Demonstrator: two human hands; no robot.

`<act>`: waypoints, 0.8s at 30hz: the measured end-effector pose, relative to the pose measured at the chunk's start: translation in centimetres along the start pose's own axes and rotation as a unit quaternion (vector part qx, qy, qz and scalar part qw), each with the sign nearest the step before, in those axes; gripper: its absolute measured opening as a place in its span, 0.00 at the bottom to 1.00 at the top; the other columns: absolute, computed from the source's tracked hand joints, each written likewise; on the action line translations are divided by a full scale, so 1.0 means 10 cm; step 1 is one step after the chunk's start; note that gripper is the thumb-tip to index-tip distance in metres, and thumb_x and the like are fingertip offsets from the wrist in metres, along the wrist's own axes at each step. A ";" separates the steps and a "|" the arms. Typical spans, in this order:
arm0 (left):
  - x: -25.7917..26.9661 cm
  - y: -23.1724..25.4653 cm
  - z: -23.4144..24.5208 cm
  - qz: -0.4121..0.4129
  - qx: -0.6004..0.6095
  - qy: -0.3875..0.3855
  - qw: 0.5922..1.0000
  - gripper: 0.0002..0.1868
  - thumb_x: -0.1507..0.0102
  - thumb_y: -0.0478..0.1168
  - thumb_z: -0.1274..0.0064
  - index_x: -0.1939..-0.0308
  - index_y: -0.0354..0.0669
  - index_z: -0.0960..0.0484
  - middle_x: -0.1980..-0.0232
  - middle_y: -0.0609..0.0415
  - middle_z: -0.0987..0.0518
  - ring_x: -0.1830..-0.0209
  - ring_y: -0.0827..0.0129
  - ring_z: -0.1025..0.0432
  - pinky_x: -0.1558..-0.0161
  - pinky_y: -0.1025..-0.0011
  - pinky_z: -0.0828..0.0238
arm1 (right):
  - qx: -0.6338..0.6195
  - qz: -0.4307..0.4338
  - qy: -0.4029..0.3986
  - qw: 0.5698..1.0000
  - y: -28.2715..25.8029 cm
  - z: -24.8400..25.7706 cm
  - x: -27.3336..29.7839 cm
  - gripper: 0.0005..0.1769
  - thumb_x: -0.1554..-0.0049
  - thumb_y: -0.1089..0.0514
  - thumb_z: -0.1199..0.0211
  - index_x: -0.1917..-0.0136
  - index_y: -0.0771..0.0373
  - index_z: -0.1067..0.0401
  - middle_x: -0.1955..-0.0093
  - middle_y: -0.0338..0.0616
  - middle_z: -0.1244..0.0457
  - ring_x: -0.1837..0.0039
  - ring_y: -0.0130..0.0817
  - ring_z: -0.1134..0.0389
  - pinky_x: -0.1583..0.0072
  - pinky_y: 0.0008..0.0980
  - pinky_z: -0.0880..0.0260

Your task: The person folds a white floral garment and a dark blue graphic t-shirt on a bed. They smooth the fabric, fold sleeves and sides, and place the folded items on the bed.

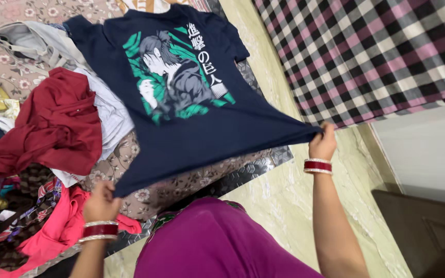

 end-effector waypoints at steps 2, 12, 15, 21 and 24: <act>0.09 0.16 -0.02 -0.015 -0.033 -0.009 0.999 0.21 0.46 0.31 0.43 0.48 0.47 0.25 0.66 0.47 0.20 0.71 0.59 0.26 0.67 0.58 0.30 | -0.015 -0.059 -0.003 0.998 0.12 0.03 0.06 0.15 0.41 0.73 0.45 0.42 0.63 0.31 0.52 0.61 0.32 0.50 0.59 0.30 0.48 0.45 0.29; -0.11 0.58 0.26 0.032 0.611 0.058 0.789 0.25 0.45 0.19 0.70 0.50 0.35 0.24 0.46 0.49 0.24 0.46 0.58 0.27 0.51 0.57 0.21 | -0.200 -0.165 -0.283 0.923 0.12 -0.09 -0.22 0.24 0.44 0.76 0.56 0.44 0.62 0.24 0.62 0.49 0.33 0.67 0.34 0.31 0.62 0.33 0.29; -0.44 0.74 0.48 -0.006 0.691 0.100 0.716 0.19 0.36 0.21 0.63 0.46 0.38 0.23 0.51 0.49 0.24 0.54 0.66 0.30 0.48 0.62 0.25 | -0.303 -0.118 -0.282 0.902 -0.15 -0.12 -0.77 0.19 0.42 0.73 0.54 0.45 0.62 0.27 0.55 0.40 0.32 0.62 0.27 0.30 0.59 0.29 0.27; -1.12 1.08 0.78 -0.013 0.744 0.101 0.660 0.09 0.19 0.33 0.53 0.38 0.34 0.21 0.48 0.49 0.22 0.57 0.70 0.32 0.46 0.58 0.25 | -0.250 0.038 -0.259 0.932 -1.14 0.42 -1.53 0.08 0.43 0.68 0.41 0.49 0.66 0.29 0.59 0.39 0.36 0.58 0.22 0.38 0.57 0.27 0.37; -1.37 1.09 0.90 0.039 0.628 0.085 0.773 0.11 0.23 0.42 0.59 0.44 0.39 0.27 0.50 0.50 0.22 0.55 0.62 0.27 0.51 0.45 0.24 | -0.154 0.073 -0.209 0.963 -1.65 0.74 -1.68 0.04 0.43 0.66 0.40 0.53 0.68 0.30 0.63 0.42 0.36 0.60 0.26 0.35 0.57 0.29 0.34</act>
Point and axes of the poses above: each hand's wrist, its own x-axis away from the middle knuckle, its own z-axis out of the back of the hand, y = z × x, the point moved 3 cm from there along -x, towards the middle knuckle
